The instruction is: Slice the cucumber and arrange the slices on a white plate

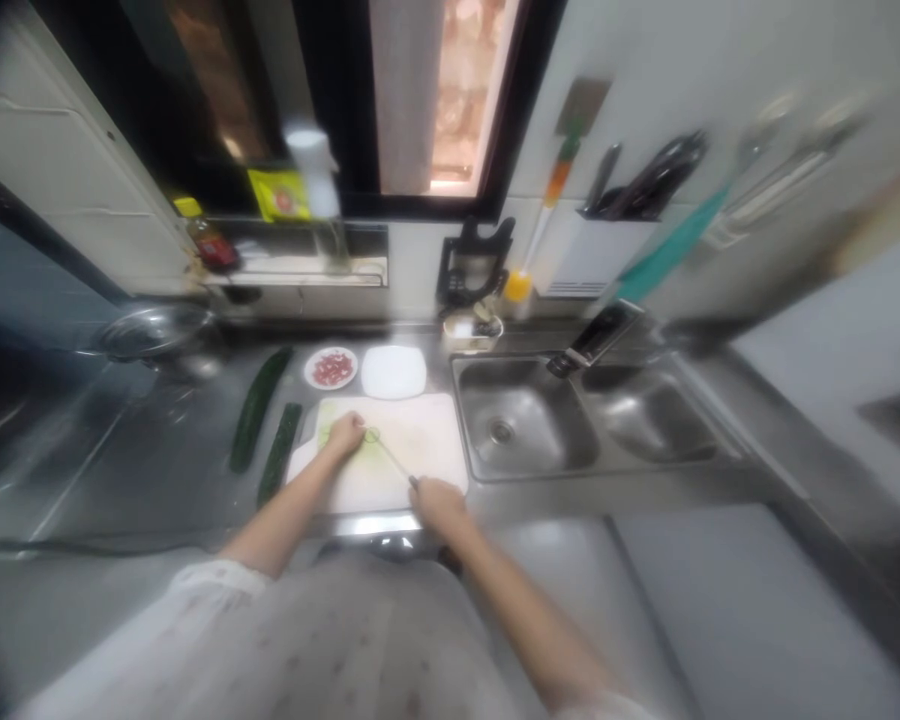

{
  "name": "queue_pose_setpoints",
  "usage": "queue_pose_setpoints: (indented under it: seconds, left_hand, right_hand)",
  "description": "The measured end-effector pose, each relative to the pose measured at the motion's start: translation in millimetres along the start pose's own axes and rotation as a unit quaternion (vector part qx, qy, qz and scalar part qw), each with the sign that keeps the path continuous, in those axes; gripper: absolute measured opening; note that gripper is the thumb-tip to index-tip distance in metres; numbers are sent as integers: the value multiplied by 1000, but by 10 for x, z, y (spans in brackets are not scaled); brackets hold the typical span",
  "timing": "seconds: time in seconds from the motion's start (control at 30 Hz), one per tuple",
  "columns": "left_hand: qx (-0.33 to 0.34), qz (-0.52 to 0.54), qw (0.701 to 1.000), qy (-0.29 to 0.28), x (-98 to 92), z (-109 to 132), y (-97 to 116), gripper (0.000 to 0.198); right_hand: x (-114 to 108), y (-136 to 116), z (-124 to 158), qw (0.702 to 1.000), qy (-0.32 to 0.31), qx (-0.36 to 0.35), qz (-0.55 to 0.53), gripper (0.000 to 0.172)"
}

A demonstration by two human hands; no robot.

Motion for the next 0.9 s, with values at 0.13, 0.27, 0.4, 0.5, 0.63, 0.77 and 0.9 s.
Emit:
queue_pose_setpoints:
  seconds: [0.13, 0.27, 0.4, 0.5, 0.63, 0.77, 0.9]
  left_hand:
    - [-2, 1, 1000, 1, -1, 3, -5, 16]
    - [-3, 7, 1000, 1, -1, 4, -8, 17]
    - [-3, 11, 1000, 2, -3, -1, -9, 17]
    - [-2, 13, 1000, 2, -5, -4, -8, 16]
    - [0, 12, 1000, 2, -5, -10, -7, 16]
    - [5, 10, 1000, 2, 5, -15, -10, 15]
    - [8, 10, 1000, 5, 8, -10, -9, 14]
  right_hand:
    - [53, 58, 96, 1000, 6, 1, 13, 39]
    - [85, 101, 170, 1000, -22, 8, 17, 39]
    - [42, 67, 125, 1000, -10, 5, 12, 38]
    - [19, 17, 43, 1000, 1, 0, 10, 38]
    - [-12, -25, -44, 1000, 4, 1, 5, 39]
    - [-48, -49, -71, 1000, 6, -3, 6, 39]
    - [-59, -74, -70, 1000, 5, -6, 7, 38]
Point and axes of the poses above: each hand's wrist, its own z-axis away from the middle knuckle, its own x-axis out of the palm, y = z × x, the point moved 10 cm from there along -z, towards the middle knuckle, and after that the axes turned 14 degrees about z, right-handed, at the moved point
